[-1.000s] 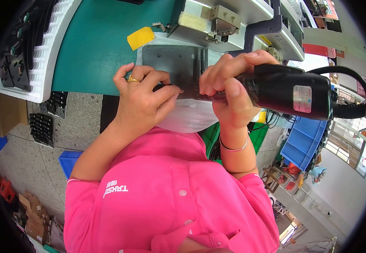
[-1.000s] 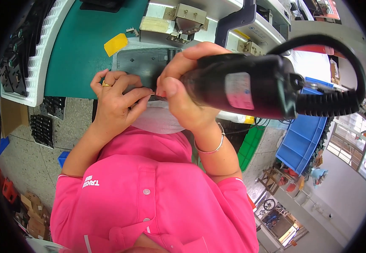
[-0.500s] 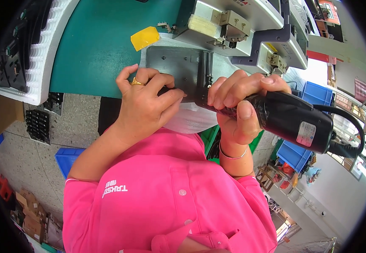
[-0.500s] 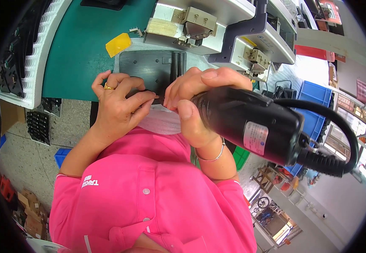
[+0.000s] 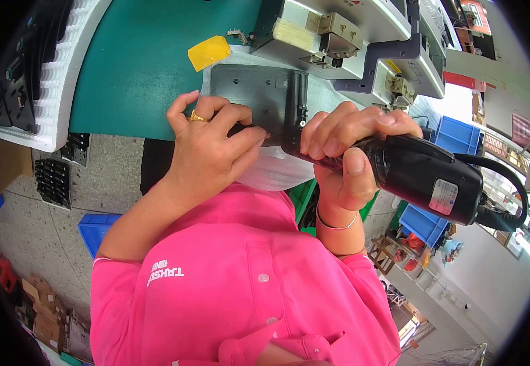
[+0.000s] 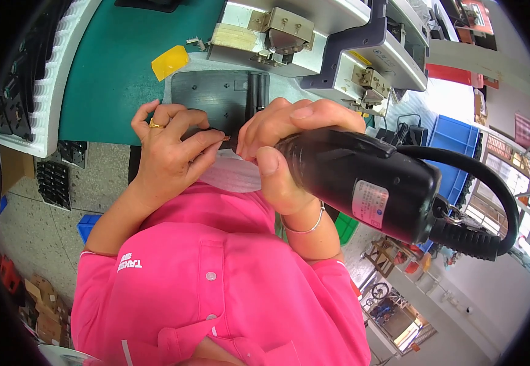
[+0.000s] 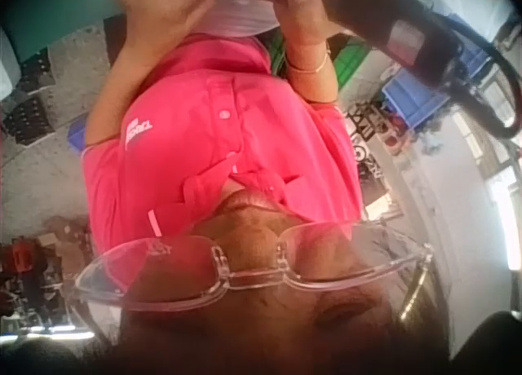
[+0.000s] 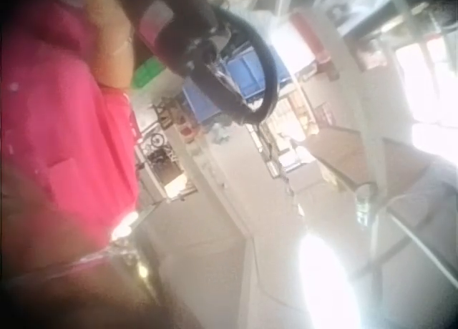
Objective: The person assembles electronic housing components by fastening screws with an electric screwdriver.
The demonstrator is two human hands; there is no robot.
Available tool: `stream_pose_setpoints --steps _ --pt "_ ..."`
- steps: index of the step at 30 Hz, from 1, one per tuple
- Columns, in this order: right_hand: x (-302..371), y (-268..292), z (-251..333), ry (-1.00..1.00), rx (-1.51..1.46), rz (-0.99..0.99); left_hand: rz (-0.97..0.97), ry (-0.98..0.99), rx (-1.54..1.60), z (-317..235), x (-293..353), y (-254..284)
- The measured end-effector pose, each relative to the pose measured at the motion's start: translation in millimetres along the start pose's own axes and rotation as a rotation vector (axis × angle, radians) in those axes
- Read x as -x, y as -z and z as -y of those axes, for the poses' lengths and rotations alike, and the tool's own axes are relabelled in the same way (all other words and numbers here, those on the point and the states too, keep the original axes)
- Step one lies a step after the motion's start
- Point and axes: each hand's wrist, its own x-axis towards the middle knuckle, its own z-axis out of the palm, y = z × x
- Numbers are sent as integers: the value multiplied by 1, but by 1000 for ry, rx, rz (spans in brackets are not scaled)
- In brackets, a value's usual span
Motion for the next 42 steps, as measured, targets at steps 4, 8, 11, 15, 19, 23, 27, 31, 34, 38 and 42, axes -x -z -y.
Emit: stream_pose_setpoints --steps 4,8,11,15,19,23,27,31,34,38,42 --pt "3 0 -2 -9 -40 12 3 1 1 0 0 0" --pt "1 -8 -8 22 -21 -34 -13 -9 -11 -1 -1 0" --pt "5 -8 -8 24 80 -2 2 -17 -9 -3 -4 2" --pt "7 4 -10 81 189 74 2 -25 -17 -8 -7 3" --pt "23 0 -3 -15 68 -142 24 -36 -14 -10 -9 5" --pt "14 33 20 302 -23 -144 40 -48 7 -13 -11 3" --pt "-11 75 51 520 92 -401 41 -60 24 -20 -17 -3" --pt "-28 101 60 498 327 -503 45 -56 10 -22 -21 -7" --pt "-34 106 55 515 317 -490 45 -56 4 -23 -21 -7" --pt "-34 108 51 476 312 -473 47 -64 -15 -23 -21 -7" --pt "-34 110 50 489 311 -472 57 -59 -16 -23 -22 -7"
